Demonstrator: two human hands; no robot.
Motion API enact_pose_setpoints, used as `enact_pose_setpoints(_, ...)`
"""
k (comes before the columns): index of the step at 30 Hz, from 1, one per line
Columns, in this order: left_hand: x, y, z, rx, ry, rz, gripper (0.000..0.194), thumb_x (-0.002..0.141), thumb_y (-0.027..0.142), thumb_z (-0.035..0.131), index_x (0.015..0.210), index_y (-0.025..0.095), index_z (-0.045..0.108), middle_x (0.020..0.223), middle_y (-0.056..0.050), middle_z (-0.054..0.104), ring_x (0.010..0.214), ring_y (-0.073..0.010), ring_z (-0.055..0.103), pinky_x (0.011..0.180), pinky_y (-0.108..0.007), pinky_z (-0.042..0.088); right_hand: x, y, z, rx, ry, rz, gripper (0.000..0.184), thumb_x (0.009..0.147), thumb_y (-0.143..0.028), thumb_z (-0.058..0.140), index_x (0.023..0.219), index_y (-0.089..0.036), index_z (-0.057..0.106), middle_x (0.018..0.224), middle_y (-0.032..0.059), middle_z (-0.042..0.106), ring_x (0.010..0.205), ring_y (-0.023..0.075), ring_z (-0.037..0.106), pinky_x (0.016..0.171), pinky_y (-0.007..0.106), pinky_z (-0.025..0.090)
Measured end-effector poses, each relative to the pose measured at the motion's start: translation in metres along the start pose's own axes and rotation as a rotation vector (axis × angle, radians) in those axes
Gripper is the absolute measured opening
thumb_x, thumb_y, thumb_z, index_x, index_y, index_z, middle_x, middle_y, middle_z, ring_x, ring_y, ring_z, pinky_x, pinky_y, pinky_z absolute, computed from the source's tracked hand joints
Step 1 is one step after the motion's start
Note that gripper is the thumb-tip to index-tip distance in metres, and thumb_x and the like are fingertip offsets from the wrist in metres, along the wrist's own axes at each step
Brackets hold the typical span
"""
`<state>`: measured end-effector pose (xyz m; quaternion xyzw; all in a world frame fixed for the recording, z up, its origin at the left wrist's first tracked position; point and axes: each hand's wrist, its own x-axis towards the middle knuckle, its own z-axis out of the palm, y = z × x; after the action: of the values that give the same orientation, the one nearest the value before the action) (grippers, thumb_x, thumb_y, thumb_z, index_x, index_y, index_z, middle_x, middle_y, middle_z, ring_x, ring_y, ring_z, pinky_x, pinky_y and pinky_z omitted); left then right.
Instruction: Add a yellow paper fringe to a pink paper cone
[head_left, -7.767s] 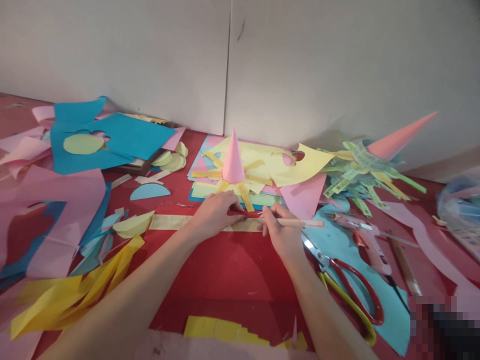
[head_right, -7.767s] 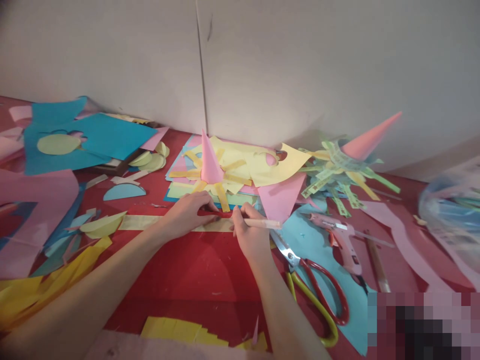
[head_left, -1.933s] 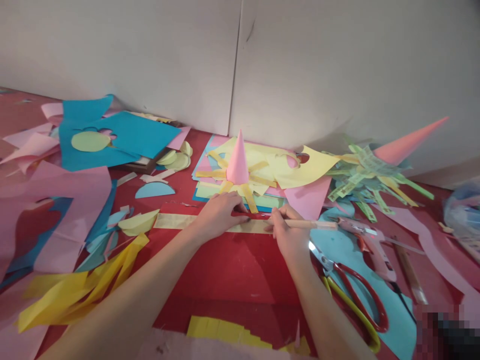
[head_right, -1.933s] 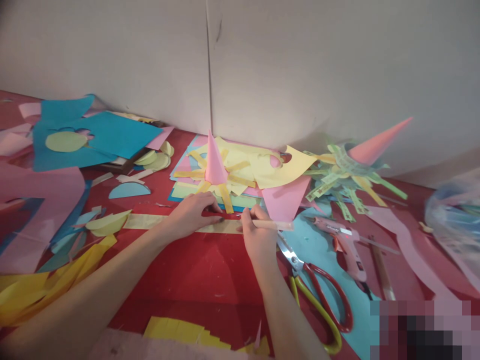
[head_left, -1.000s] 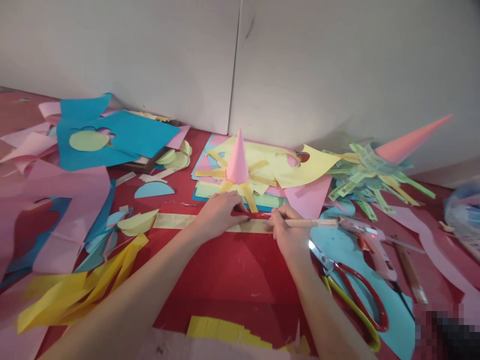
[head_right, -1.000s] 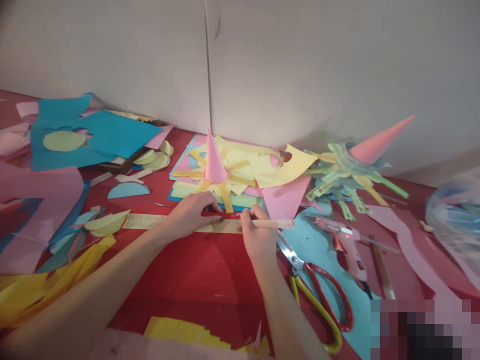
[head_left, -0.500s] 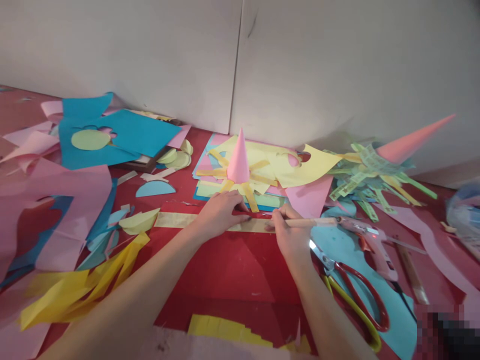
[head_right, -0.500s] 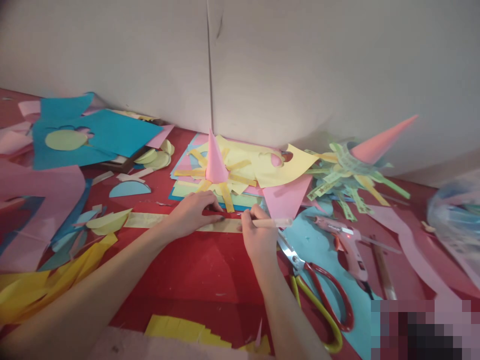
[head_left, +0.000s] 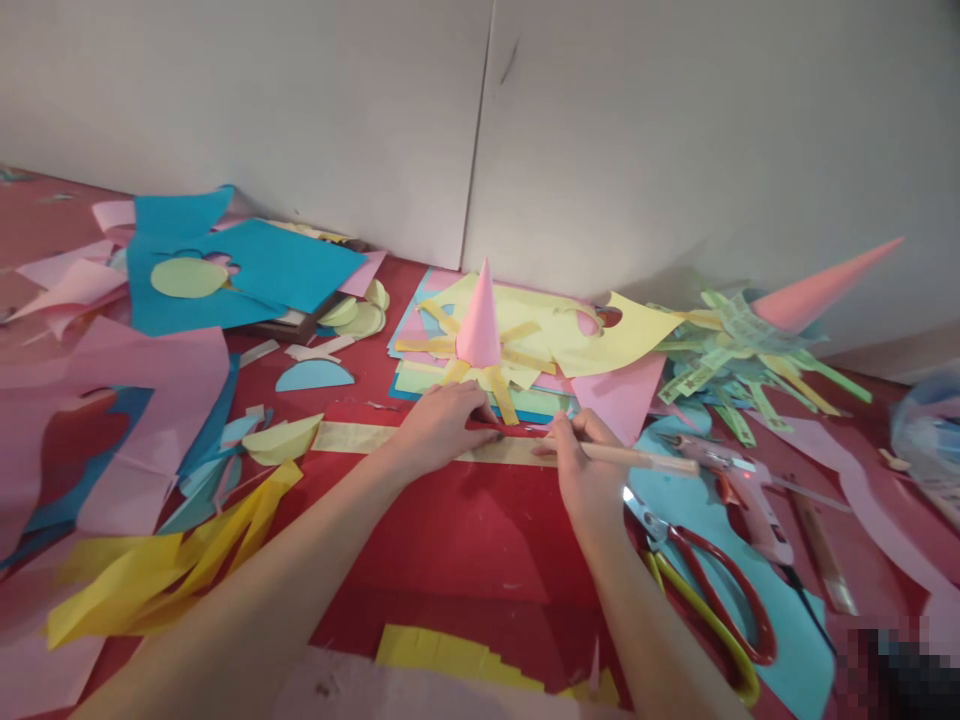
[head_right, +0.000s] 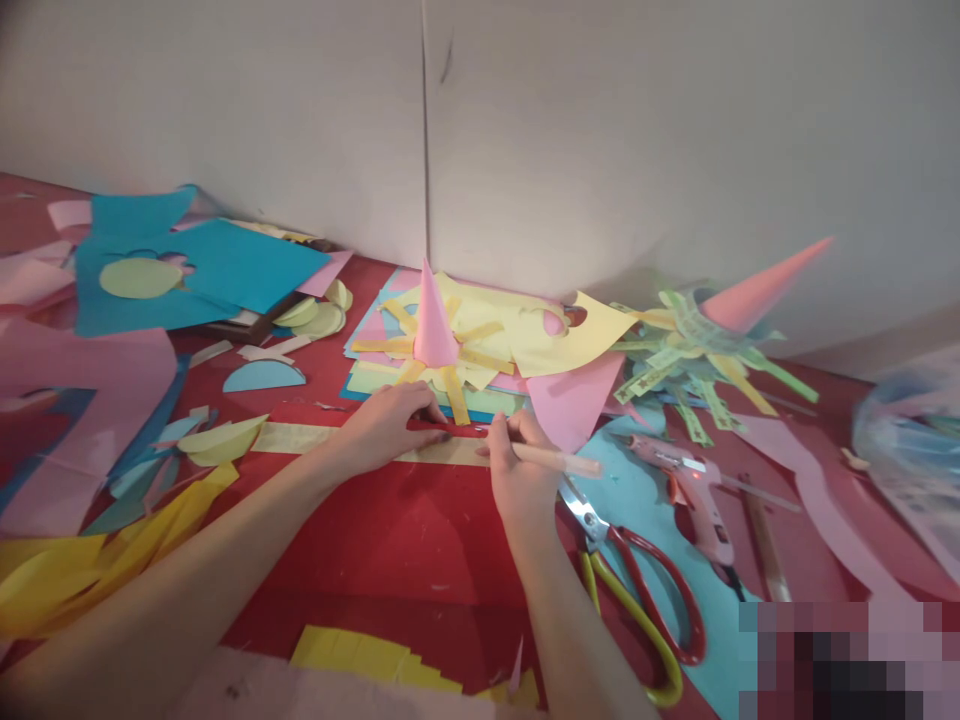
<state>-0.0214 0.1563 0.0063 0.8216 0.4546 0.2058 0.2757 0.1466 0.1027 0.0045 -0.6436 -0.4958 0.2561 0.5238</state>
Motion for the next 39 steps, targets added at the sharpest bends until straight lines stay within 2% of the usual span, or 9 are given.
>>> enact_pose_setpoints(8,0.001,0.001,0.001,0.013,-0.004,0.006,0.008,0.073,0.027,0.062,0.074,0.019,0.059,0.082,-0.001,0.063,0.079,-0.0163,0.057,0.068,-0.026,0.04,-0.005,-0.008,-0.001,0.007,0.027,-0.081,0.034,0.081,-0.038,0.054,0.055,-0.021,0.042,0.047,-0.0044,0.054,0.047,0.0112,0.052,0.05,0.022,0.041)
enact_pose_setpoints(10,0.001,-0.001,0.002,0.014,0.013,0.029,0.009,0.074,0.027,0.061,0.075,0.019,0.059,0.083,-0.001,0.063,0.079,-0.016,0.057,0.068,-0.026,0.04,-0.008,-0.013,0.0,0.017,-0.063,-0.083,0.035,0.081,-0.039,0.055,0.053,-0.02,0.043,0.044,-0.0051,0.051,0.044,0.0102,0.049,0.048,0.022,0.04)
enact_pose_setpoints(13,0.0,-0.004,0.003,0.024,0.037,0.061,0.009,0.074,0.027,0.061,0.077,0.018,0.059,0.082,-0.001,0.063,0.076,-0.0155,0.057,0.067,-0.026,0.039,-0.011,-0.019,0.003,0.068,-0.271,-0.059,0.037,0.079,-0.041,0.057,0.051,-0.02,0.045,0.038,-0.0062,0.046,0.04,0.0099,0.048,0.047,0.023,0.04)
enact_pose_setpoints(14,0.0,-0.004,0.003,0.027,0.036,0.061,0.009,0.074,0.026,0.061,0.077,0.018,0.059,0.082,-0.001,0.063,0.076,-0.0154,0.057,0.067,-0.026,0.039,-0.011,-0.019,0.004,0.088,-0.297,-0.052,0.037,0.078,-0.042,0.058,0.051,-0.02,0.046,0.038,-0.0063,0.046,0.04,0.0102,0.049,0.048,0.023,0.04)
enact_pose_setpoints(20,0.0,0.002,-0.001,0.007,-0.015,-0.002,0.007,0.074,0.025,0.06,0.073,0.019,0.058,0.085,-0.001,0.065,0.079,-0.0163,0.057,0.067,-0.027,0.039,-0.005,-0.009,0.004,0.137,-0.109,0.054,0.037,0.081,-0.044,0.053,0.053,-0.02,0.047,0.034,-0.008,0.037,0.038,0.0112,0.049,0.047,0.023,0.042)
enact_pose_setpoints(24,0.001,0.001,-0.001,0.012,-0.008,-0.006,0.009,0.073,0.028,0.061,0.073,0.019,0.06,0.082,-0.001,0.064,0.078,-0.0166,0.057,0.067,-0.027,0.039,-0.003,-0.003,0.003,0.103,-0.028,0.12,0.036,0.081,-0.047,0.051,0.057,-0.02,0.048,0.04,-0.0061,0.045,0.038,0.0118,0.05,0.043,0.023,0.042)
enact_pose_setpoints(29,0.0,0.0,0.0,0.003,0.004,0.005,0.008,0.073,0.027,0.062,0.074,0.02,0.061,0.081,0.0,0.063,0.078,-0.016,0.057,0.067,-0.026,0.04,0.0,-0.003,0.003,0.097,-0.035,0.125,0.034,0.079,-0.043,0.052,0.053,-0.02,0.047,0.047,-0.0039,0.051,0.042,0.0125,0.052,0.042,0.023,0.042)
enact_pose_setpoints(34,0.0,0.0,0.0,-0.024,0.011,0.013,0.004,0.072,0.023,0.062,0.072,0.02,0.061,0.078,0.0,0.063,0.074,-0.0148,0.056,0.063,-0.025,0.04,-0.001,-0.005,0.004,-0.009,-0.061,0.046,0.034,0.079,-0.037,0.052,0.05,-0.021,0.045,0.045,-0.0047,0.048,0.044,0.0108,0.048,0.046,0.022,0.041)
enact_pose_setpoints(39,0.001,-0.002,-0.001,-0.051,0.009,-0.005,0.002,0.071,0.022,0.061,0.072,0.02,0.061,0.079,0.001,0.064,0.073,-0.0146,0.058,0.063,-0.025,0.041,-0.002,-0.003,0.005,0.044,-0.101,0.061,0.034,0.079,-0.04,0.053,0.051,-0.021,0.046,0.04,-0.0061,0.042,0.043,0.0111,0.047,0.045,0.022,0.041)
